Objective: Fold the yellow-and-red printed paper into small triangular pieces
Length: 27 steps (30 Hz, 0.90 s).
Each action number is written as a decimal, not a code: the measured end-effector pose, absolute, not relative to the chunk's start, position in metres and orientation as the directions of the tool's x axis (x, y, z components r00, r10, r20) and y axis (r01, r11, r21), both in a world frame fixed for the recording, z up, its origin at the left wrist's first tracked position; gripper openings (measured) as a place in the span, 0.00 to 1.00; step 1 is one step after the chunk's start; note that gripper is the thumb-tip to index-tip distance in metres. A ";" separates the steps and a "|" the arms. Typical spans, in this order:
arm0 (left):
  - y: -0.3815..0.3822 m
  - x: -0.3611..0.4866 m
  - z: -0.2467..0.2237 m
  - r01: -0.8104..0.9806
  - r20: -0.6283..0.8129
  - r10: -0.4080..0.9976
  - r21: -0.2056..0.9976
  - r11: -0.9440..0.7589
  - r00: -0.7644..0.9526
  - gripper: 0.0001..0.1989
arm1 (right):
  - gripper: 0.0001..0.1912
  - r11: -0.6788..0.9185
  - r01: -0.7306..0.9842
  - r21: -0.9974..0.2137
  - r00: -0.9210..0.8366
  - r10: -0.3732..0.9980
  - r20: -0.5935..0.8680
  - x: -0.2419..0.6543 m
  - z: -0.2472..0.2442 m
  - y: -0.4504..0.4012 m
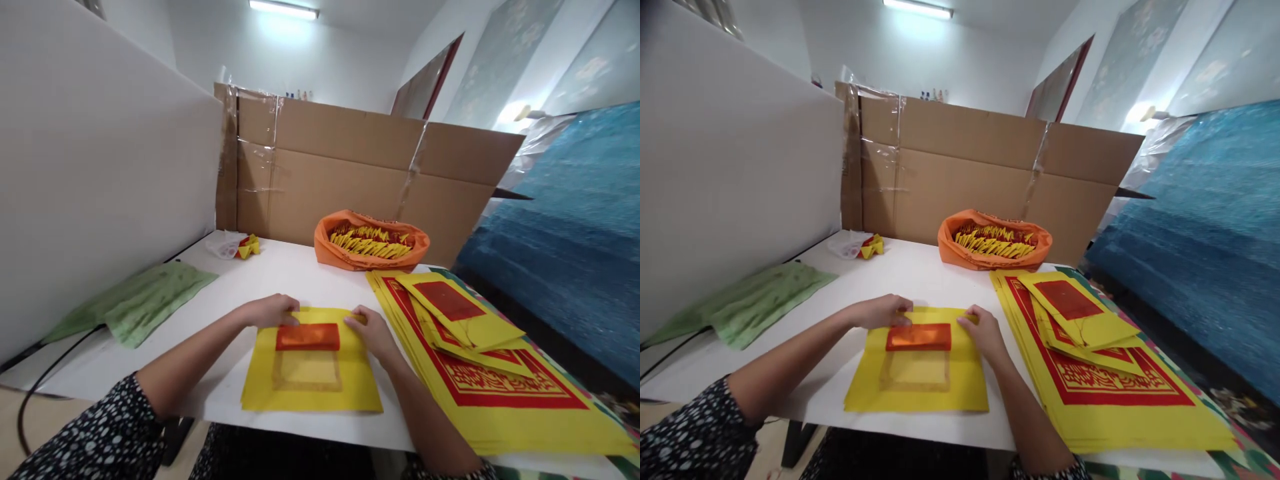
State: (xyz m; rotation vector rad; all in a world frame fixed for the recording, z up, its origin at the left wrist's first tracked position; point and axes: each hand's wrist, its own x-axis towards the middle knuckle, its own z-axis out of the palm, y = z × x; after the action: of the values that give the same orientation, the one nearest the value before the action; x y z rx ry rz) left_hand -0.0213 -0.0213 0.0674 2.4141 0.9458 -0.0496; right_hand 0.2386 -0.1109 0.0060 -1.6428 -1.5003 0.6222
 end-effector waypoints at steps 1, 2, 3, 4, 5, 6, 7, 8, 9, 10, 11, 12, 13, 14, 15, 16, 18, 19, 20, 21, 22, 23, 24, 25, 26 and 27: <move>-0.019 -0.017 0.065 0.683 -0.154 0.687 0.388 -0.619 0.710 0.11 | 0.12 0.009 0.617 -0.787 0.189 0.969 0.160 0.238 0.004 -0.099; -0.019 -0.013 0.062 0.703 -0.057 0.725 0.307 -0.641 0.686 0.13 | 0.11 -0.009 0.652 -0.758 0.193 0.969 0.155 0.238 0.003 -0.089; -0.021 -0.008 0.057 0.696 0.048 0.723 0.236 -0.678 0.689 0.15 | 0.11 -0.022 0.675 -0.738 0.191 0.971 0.145 0.238 0.001 -0.080; -0.026 -0.004 0.051 0.656 0.123 0.678 0.180 -0.733 0.724 0.14 | 0.10 -0.029 0.686 -0.727 0.188 0.973 0.138 0.238 -0.001 -0.074; -0.032 -0.001 0.043 0.583 0.150 0.604 0.162 -0.796 0.782 0.13 | 0.10 -0.032 0.691 -0.722 0.185 0.973 0.135 0.238 -0.003 -0.069; -0.037 0.002 0.034 0.509 0.157 0.531 0.159 -0.846 0.833 0.15 | 0.10 -0.032 0.694 -0.719 0.183 0.974 0.133 0.238 -0.005 -0.066; -0.043 0.004 0.025 0.458 0.144 0.478 0.154 -0.876 0.866 0.17 | 0.10 -0.035 0.700 -0.714 0.182 0.974 0.131 0.237 -0.008 -0.065; -0.048 0.005 0.015 0.450 0.135 0.469 0.151 -0.880 0.873 0.20 | 0.10 -0.041 0.706 -0.707 0.182 0.975 0.126 0.238 -0.010 -0.064; -0.052 0.006 0.005 0.445 0.112 0.463 0.149 -0.883 0.879 0.22 | 0.10 -0.048 0.714 -0.699 0.183 0.976 0.120 0.238 -0.012 -0.063; -0.054 0.006 -0.003 0.456 0.088 0.471 0.149 -0.877 0.878 0.24 | 0.10 -0.055 0.722 -0.689 0.184 0.976 0.114 0.238 -0.014 -0.063; -0.056 0.006 -0.011 0.472 0.066 0.485 0.151 -0.869 0.872 0.25 | 0.10 -0.061 0.730 -0.680 0.184 0.977 0.110 0.239 -0.015 -0.063; -0.058 0.006 -0.016 0.483 0.045 0.495 0.157 -0.861 0.868 0.26 | 0.10 -0.062 0.737 -0.673 0.182 0.977 0.110 0.239 -0.016 -0.064; -0.058 0.006 -0.021 0.494 0.031 0.505 0.164 -0.854 0.863 0.26 | 0.11 -0.060 0.742 -0.668 0.178 0.978 0.110 0.240 -0.016 -0.064; -0.059 0.006 -0.023 0.501 0.021 0.512 0.173 -0.848 0.859 0.26 | 0.11 -0.058 0.744 -0.665 0.174 0.979 0.109 0.240 -0.016 -0.064; -0.059 0.006 -0.024 0.507 0.015 0.518 0.181 -0.843 0.855 0.26 | 0.11 -0.058 0.745 -0.665 0.170 0.980 0.105 0.241 -0.016 -0.064; -0.059 0.006 -0.025 0.512 0.012 0.524 0.188 -0.838 0.852 0.26 | 0.11 -0.062 0.743 -0.666 0.169 0.981 0.097 0.241 -0.016 -0.063; -0.060 0.007 -0.024 0.524 0.009 0.536 0.197 -0.829 0.844 0.27 | 0.11 -0.076 0.738 -0.671 0.172 0.982 0.078 0.242 -0.016 -0.063; -0.060 0.007 -0.023 0.528 0.009 0.540 0.201 -0.825 0.841 0.27 | 0.11 -0.082 0.734 -0.674 0.174 0.982 0.069 0.243 -0.016 -0.063; -0.060 0.007 -0.023 0.530 0.010 0.544 0.205 -0.823 0.839 0.27 | 0.12 -0.086 0.731 -0.677 0.173 0.983 0.062 0.243 -0.016 -0.063; -0.061 0.008 -0.023 0.533 0.013 0.547 0.209 -0.820 0.837 0.27 | 0.12 -0.088 0.727 -0.680 0.172 0.983 0.057 0.244 -0.017 -0.063; -0.061 0.008 -0.023 0.535 0.014 0.550 0.213 -0.818 0.835 0.27 | 0.12 -0.092 0.725 -0.682 0.172 0.984 0.050 0.244 -0.017 -0.063; -0.062 0.008 -0.023 0.539 0.016 0.554 0.215 -0.815 0.832 0.27 | 0.12 -0.099 0.725 -0.682 0.174 0.984 0.042 0.245 -0.017 -0.063; -0.062 0.008 -0.023 0.541 0.016 0.557 0.217 -0.813 0.831 0.27 | 0.13 -0.108 0.726 -0.679 0.177 0.984 0.033 0.245 -0.018 -0.063; -0.062 0.008 -0.023 0.543 0.017 0.560 0.218 -0.811 0.829 0.27 | 0.13 -0.116 0.728 -0.676 0.181 0.983 0.026 0.245 -0.018 -0.063; -0.062 0.008 -0.023 0.544 0.018 0.561 0.219 -0.810 0.828 0.27 | 0.13 -0.123 0.730 -0.672 0.184 0.983 0.020 0.245 -0.018 -0.062; -0.062 0.008 -0.023 0.544 0.019 0.561 0.221 -0.809 0.827 0.27 | 0.13 -0.127 0.733 -0.668 0.186 0.982 0.017 0.245 -0.018 -0.062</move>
State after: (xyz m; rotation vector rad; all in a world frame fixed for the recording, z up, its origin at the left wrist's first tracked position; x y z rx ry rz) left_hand 0.0082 -0.0624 -0.0231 2.8032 0.8581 0.1223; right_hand 0.2454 -0.0623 -0.0184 -1.9219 -1.6032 0.5959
